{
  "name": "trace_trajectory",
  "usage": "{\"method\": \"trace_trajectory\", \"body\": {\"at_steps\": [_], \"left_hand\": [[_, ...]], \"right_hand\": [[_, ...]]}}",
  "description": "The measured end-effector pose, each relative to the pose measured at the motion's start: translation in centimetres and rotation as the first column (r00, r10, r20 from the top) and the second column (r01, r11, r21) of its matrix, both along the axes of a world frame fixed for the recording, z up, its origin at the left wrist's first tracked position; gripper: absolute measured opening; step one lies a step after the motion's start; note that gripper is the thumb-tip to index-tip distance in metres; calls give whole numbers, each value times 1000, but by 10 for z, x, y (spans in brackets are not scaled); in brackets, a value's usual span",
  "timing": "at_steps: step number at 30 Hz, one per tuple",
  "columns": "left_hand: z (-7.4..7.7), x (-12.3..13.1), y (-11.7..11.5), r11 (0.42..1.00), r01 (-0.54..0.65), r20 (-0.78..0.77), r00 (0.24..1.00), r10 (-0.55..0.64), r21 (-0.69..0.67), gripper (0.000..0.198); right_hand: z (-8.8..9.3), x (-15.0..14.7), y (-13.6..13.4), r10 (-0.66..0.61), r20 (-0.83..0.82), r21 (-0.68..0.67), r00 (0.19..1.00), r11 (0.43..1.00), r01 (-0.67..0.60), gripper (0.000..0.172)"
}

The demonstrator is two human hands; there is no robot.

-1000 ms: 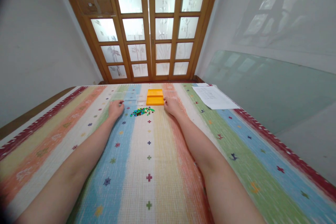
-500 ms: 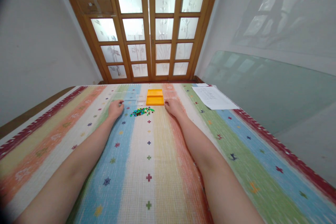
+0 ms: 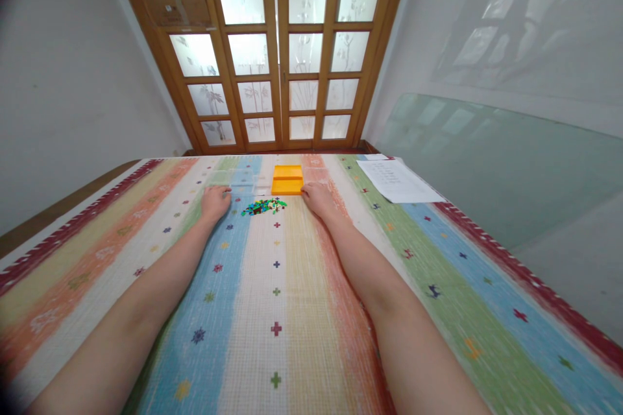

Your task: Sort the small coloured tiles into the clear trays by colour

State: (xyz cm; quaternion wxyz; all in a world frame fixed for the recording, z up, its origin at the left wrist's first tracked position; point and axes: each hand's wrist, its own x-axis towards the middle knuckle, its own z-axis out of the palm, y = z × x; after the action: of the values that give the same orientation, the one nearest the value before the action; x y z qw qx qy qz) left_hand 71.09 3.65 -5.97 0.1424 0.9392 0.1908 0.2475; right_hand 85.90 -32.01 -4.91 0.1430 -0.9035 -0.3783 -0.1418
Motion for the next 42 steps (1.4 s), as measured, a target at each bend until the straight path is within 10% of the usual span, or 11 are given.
{"method": "trace_trajectory", "body": {"at_steps": [27, 31, 35, 42], "left_hand": [[0, 2, -2, 1000, 15, 83, 996, -17, 23, 32], [7, 2, -18, 962, 270, 97, 957, -272, 28, 33], [12, -1, -42, 806, 589, -28, 808, -589, 51, 39], [12, -3, -51, 753, 653, -145, 755, -640, 82, 50]], "right_hand": [[-3, 6, -1, -38, 6, 15, 999, 999, 38, 32], [2, 4, -1, -112, 47, 64, 993, 992, 109, 32], [10, -8, 4, -47, 37, 46, 998, 998, 45, 31], [22, -37, 26, 114, -101, -50, 988, 992, -120, 34]]}}
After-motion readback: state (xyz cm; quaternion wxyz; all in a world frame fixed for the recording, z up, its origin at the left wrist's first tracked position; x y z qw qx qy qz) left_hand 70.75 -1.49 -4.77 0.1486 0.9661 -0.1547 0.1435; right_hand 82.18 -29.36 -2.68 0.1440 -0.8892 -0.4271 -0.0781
